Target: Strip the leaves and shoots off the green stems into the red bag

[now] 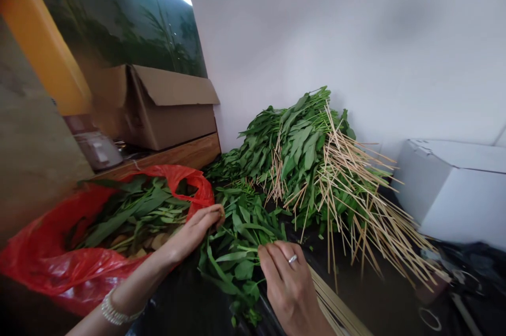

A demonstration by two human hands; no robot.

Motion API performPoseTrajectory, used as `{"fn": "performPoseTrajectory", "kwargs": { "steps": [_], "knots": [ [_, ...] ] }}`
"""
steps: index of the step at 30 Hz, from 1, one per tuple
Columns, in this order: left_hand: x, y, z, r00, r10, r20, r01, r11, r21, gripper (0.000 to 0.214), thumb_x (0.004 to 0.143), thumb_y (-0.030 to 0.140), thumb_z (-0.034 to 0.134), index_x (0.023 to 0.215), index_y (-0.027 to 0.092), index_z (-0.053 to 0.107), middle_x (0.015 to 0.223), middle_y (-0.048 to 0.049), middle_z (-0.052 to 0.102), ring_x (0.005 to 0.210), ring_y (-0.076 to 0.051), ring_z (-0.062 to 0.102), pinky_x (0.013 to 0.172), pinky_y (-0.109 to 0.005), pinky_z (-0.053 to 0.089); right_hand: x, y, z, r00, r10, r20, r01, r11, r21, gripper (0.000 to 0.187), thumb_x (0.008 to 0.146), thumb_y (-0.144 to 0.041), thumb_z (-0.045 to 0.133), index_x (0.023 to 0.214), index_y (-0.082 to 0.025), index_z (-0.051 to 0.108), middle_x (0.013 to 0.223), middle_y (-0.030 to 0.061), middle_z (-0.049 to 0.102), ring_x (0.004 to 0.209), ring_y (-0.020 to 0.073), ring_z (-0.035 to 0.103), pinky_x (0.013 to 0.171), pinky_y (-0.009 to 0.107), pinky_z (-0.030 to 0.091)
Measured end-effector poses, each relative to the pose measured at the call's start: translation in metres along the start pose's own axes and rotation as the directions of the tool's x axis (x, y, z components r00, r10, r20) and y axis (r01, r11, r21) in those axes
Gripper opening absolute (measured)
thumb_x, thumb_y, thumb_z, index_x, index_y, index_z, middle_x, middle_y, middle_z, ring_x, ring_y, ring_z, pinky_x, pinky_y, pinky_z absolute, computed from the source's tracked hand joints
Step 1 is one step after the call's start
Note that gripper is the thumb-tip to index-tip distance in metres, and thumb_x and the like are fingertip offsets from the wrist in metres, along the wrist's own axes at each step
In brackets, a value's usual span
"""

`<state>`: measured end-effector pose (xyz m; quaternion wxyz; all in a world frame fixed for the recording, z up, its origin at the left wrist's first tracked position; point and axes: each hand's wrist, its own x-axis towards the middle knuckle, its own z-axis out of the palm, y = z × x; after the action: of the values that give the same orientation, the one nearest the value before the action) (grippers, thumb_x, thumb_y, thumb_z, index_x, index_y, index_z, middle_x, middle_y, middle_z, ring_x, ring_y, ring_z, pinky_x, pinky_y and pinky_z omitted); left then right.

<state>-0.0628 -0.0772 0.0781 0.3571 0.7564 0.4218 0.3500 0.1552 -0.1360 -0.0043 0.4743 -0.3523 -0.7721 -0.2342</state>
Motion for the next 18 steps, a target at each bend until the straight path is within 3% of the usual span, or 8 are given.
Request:
{"fn": "performPoseTrajectory", "kwargs": {
  "steps": [4,11,14,18],
  "knots": [
    [-0.001,0.007,0.005,0.991,0.115,0.07,-0.121,0.988,0.097,0.03,0.093,0.033,0.032,0.072,0.019,0.048,0.076,-0.0004,0.048,0.073,-0.015,0.044,0.07,-0.027,0.038,0.0,0.001,-0.001,1.0,-0.002,0.009,0.003,1.0,-0.01,0.032,0.086,0.002,0.047,0.11,-0.012,0.061,0.09,0.0082,0.069,0.087,0.0203,0.063,0.079,0.038,0.047],
    [0.005,-0.002,0.009,0.995,0.02,0.094,0.0,0.978,-0.21,0.036,0.095,0.045,0.031,0.07,0.02,0.039,0.065,0.0037,0.04,0.063,-0.013,0.043,0.066,-0.026,0.042,0.001,0.0,0.0,1.0,0.006,-0.004,-0.006,1.0,-0.001,0.031,0.086,0.001,0.047,0.11,-0.012,0.061,0.088,0.0086,0.069,0.085,0.0202,0.063,0.077,0.038,0.047],
    [0.005,-0.008,0.013,0.991,0.025,0.129,-0.008,0.991,-0.134,0.033,0.09,0.047,0.048,0.076,0.017,0.05,0.068,0.0036,0.047,0.066,-0.012,0.046,0.066,-0.024,0.042,0.001,-0.001,-0.001,1.0,-0.014,-0.011,0.014,1.0,0.001,0.03,0.084,0.003,0.049,0.108,-0.009,0.061,0.088,0.0103,0.069,0.085,0.0216,0.062,0.077,0.039,0.046],
    [0.002,-0.012,0.015,0.947,0.039,0.318,-0.045,0.999,0.013,0.028,0.082,0.039,0.065,0.088,0.012,0.067,0.08,-0.0013,0.065,0.076,-0.014,0.056,0.071,-0.023,0.044,0.0,-0.001,-0.001,0.999,-0.033,0.009,0.033,0.999,0.01,0.03,0.083,0.005,0.05,0.109,-0.006,0.061,0.09,0.0121,0.068,0.087,0.0234,0.06,0.077,0.04,0.046]
  ]
}}
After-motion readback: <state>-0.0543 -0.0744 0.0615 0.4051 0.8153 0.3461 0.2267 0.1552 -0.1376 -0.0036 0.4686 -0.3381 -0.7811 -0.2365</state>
